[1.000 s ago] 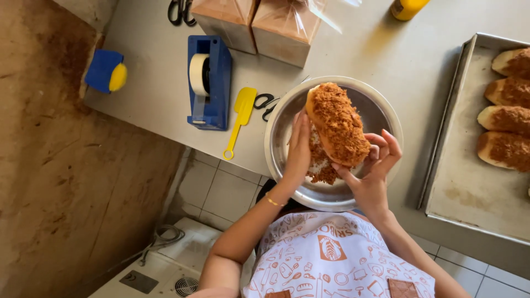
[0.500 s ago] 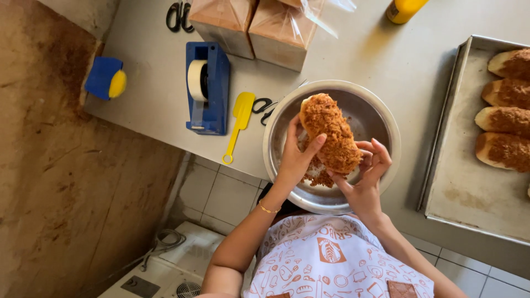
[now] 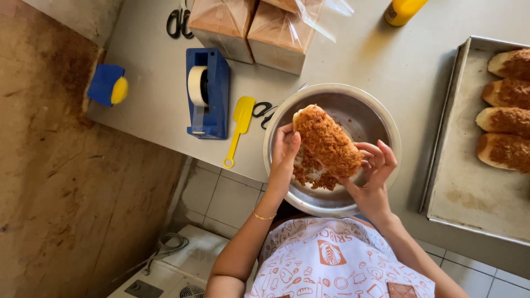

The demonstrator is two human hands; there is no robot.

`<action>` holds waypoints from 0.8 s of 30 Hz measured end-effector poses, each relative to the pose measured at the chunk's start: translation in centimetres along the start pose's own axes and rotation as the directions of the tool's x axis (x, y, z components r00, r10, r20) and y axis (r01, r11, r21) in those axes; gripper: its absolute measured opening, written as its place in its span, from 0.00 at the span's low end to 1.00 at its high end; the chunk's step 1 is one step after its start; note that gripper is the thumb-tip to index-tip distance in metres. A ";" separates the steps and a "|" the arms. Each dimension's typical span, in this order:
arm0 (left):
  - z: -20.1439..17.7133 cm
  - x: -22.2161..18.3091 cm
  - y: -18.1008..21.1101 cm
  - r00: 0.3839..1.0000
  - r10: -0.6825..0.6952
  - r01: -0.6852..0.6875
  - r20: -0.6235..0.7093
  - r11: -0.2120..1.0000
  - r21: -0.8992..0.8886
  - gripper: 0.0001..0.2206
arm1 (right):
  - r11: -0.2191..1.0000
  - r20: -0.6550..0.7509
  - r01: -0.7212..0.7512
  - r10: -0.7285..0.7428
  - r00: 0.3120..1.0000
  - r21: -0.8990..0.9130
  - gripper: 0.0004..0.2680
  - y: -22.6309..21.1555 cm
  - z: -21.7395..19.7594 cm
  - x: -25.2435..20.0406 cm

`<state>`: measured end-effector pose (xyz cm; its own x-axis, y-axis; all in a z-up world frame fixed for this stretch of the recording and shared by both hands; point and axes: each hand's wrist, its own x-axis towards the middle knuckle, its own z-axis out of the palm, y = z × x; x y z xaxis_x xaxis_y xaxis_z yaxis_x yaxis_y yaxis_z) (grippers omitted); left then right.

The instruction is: Applying sauce and meat floss toppings to bread buns in a bakery production area.

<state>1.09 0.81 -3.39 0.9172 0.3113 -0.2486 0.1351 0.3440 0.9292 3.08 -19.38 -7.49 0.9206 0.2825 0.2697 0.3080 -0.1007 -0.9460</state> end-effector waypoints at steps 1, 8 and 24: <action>0.0 0.0 -0.1 1.000 -0.004 0.005 0.011 1.000 -0.030 0.36 | 1.000 0.012 0.014 -0.013 1.000 -0.023 0.42 -0.1 -0.1 0.0; 1.4 -0.6 1.9 0.999 -0.049 0.049 -0.008 0.997 -0.054 0.33 | 0.994 0.012 0.036 -0.035 0.999 -0.099 0.41 0.4 0.7 -1.2; 2.6 -1.4 1.2 0.998 -0.062 0.052 -0.018 0.941 -0.336 0.38 | 0.880 0.236 0.264 -0.180 0.955 -0.394 0.29 -4.9 0.5 2.9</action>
<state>0.94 -1.46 -1.21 0.9001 0.3053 -0.3107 0.0493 0.6372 0.7691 4.17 -17.61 -2.14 0.7668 0.5132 0.3855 0.6086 -0.3904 -0.6908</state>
